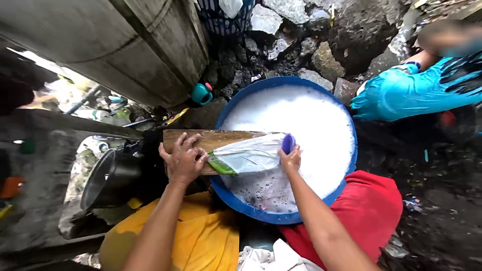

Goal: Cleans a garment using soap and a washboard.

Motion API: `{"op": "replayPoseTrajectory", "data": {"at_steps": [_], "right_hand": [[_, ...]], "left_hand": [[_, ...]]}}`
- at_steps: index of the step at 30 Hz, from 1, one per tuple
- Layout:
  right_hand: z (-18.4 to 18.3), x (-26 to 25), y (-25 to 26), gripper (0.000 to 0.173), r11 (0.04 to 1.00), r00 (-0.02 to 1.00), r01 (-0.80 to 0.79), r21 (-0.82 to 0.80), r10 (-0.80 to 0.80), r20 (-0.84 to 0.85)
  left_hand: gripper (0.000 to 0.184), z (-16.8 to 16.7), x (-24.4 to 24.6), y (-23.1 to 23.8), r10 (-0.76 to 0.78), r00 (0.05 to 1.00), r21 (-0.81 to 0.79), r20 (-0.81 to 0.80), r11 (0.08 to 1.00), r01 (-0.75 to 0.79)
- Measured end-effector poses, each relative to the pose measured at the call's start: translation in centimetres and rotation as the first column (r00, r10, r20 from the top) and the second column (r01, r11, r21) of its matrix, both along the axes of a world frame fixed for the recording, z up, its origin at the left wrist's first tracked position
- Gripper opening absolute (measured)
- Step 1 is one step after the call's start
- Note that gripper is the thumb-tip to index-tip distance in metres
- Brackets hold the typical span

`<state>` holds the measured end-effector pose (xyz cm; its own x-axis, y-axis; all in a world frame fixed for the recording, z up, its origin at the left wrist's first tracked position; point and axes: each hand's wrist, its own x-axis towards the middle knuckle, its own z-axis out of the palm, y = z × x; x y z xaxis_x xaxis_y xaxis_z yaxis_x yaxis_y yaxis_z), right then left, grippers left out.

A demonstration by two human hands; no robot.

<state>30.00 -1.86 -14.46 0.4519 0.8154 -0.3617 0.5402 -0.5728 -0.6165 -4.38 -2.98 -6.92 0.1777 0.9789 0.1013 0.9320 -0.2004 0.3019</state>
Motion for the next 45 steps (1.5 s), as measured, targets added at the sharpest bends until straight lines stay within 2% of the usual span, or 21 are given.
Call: {"op": "replayPoseTrajectory", "data": {"at_steps": [2, 3, 6, 8, 11, 13, 15, 17, 20, 22, 24, 27, 29, 31, 33, 35, 37, 39, 41, 43, 45], "right_hand": [[1.2, -2.2, 0.8, 0.074, 0.996, 0.998, 0.060, 0.059, -0.057, -0.039], [2.6, -5.6, 0.5, 0.071, 0.991, 0.997, 0.000, 0.135, 0.011, -0.078], [6.8, -16.8, -2.6, 0.060, 0.868, 0.878, -0.430, 0.248, 0.466, -0.112], [6.4, -17.2, -2.9, 0.062, 0.786, 0.796, -0.565, 0.250, 0.599, -0.084], [2.7, -7.8, -0.6, 0.062, 0.921, 0.943, -0.313, 0.232, 0.330, -0.039], [0.4, -0.9, 1.5, 0.071, 0.996, 0.998, -0.055, 0.075, 0.056, -0.014], [0.1, 0.3, 2.9, 0.074, 0.997, 0.997, 0.073, 0.020, -0.072, -0.019], [2.2, -6.0, 2.4, 0.065, 0.990, 0.997, -0.019, 0.141, 0.030, -0.075], [6.4, -17.5, -1.3, 0.061, 0.852, 0.865, -0.454, 0.262, 0.492, -0.101], [6.4, -16.6, -1.1, 0.064, 0.785, 0.800, -0.557, 0.271, 0.595, -0.078], [4.2, -10.2, 0.9, 0.061, 0.873, 0.892, -0.423, 0.242, 0.449, -0.059], [0.7, -0.5, 4.1, 0.068, 0.996, 0.998, -0.053, 0.069, 0.055, -0.026], [0.8, -1.3, 5.2, 0.074, 0.998, 0.998, 0.051, 0.042, -0.049, -0.048], [3.3, -8.6, 4.1, 0.070, 0.986, 0.989, -0.079, 0.146, 0.096, -0.111], [6.4, -16.7, 1.0, 0.061, 0.898, 0.906, -0.367, 0.244, 0.405, -0.125], [7.1, -18.1, -0.2, 0.059, 0.783, 0.799, -0.548, 0.293, 0.594, -0.091], [5.4, -12.8, 1.6, 0.057, 0.834, 0.857, -0.477, 0.277, 0.511, -0.066], [2.7, -4.9, 4.0, 0.060, 0.952, 0.963, -0.261, 0.161, 0.269, -0.030], [0.8, 0.0, 6.1, 0.071, 0.999, 0.999, -0.035, 0.037, 0.036, -0.026], [1.1, -2.5, 6.4, 0.070, 0.996, 0.999, 0.004, 0.093, 0.000, -0.039], [4.1, -10.9, 4.1, 0.062, 0.959, 0.976, -0.180, 0.221, 0.201, -0.079]], "left_hand": [[0.022, 0.2, 0.2, 0.0, -0.002, 1.000, -0.009, 0.005, 1.000, 0.002], [0.021, 0.3, 0.2, 0.1, -0.005, 1.000, -0.006, 0.009, 1.000, 0.005], [0.019, 0.2, -0.1, 0.0, -0.002, 1.000, -0.011, 0.002, 1.000, 0.002], [0.025, 0.1, -0.1, -0.1, -0.001, 1.000, -0.015, -0.013, 1.000, 0.001], [0.027, -0.1, 0.0, 0.0, 0.001, 1.000, -0.007, -0.002, 1.000, -0.001], [0.027, -0.2, 0.0, -0.1, 0.004, 1.000, 0.002, -0.004, 1.000, -0.004], [0.027, -0.1, -0.1, 0.0, 0.007, 1.000, -0.001, -0.012, 1.000, -0.007], [0.030, -0.2, 0.0, 0.2, 0.010, 0.999, 0.007, -0.033, 1.000, -0.009], [0.023, -0.2, -0.3, 0.0, 0.005, 0.999, -0.007, -0.046, 1.000, -0.006], [0.027, -0.1, -0.2, 0.1, -0.006, 0.999, -0.007, -0.042, 1.000, 0.005], [0.035, -0.2, -0.2, 0.3, -0.005, 0.999, -0.005, -0.038, 1.000, 0.005], [0.034, -0.3, -0.1, 0.2, 0.010, 1.000, -0.003, -0.027, 1.000, -0.010], [0.035, -0.4, -0.1, 0.2, 0.013, 0.999, 0.005, -0.031, 1.000, -0.013], [0.034, -0.5, 0.0, 0.4, 0.016, 0.999, 0.006, -0.042, 1.000, -0.016], [0.029, -0.2, -0.1, 0.1, 0.020, 0.998, -0.009, -0.057, 1.000, -0.021], [0.027, -0.2, -0.1, 0.0, 0.011, 0.999, -0.005, -0.051, 1.000, -0.011], [0.033, -0.3, -0.1, 0.3, -0.002, 0.999, 0.007, -0.048, 1.000, 0.002], [0.036, -0.4, -0.1, 0.1, 0.003, 0.999, 0.010, -0.039, 1.000, -0.003], [0.037, -0.5, -0.1, 0.2, 0.008, 0.999, 0.023, -0.053, 1.000, -0.007], [0.037, -0.7, -0.1, 0.1, 0.009, 0.998, 0.023, -0.067, 1.000, -0.007], [0.035, -0.8, -0.1, 0.4, 0.016, 0.996, 0.027, -0.086, 1.000, -0.014]]}}
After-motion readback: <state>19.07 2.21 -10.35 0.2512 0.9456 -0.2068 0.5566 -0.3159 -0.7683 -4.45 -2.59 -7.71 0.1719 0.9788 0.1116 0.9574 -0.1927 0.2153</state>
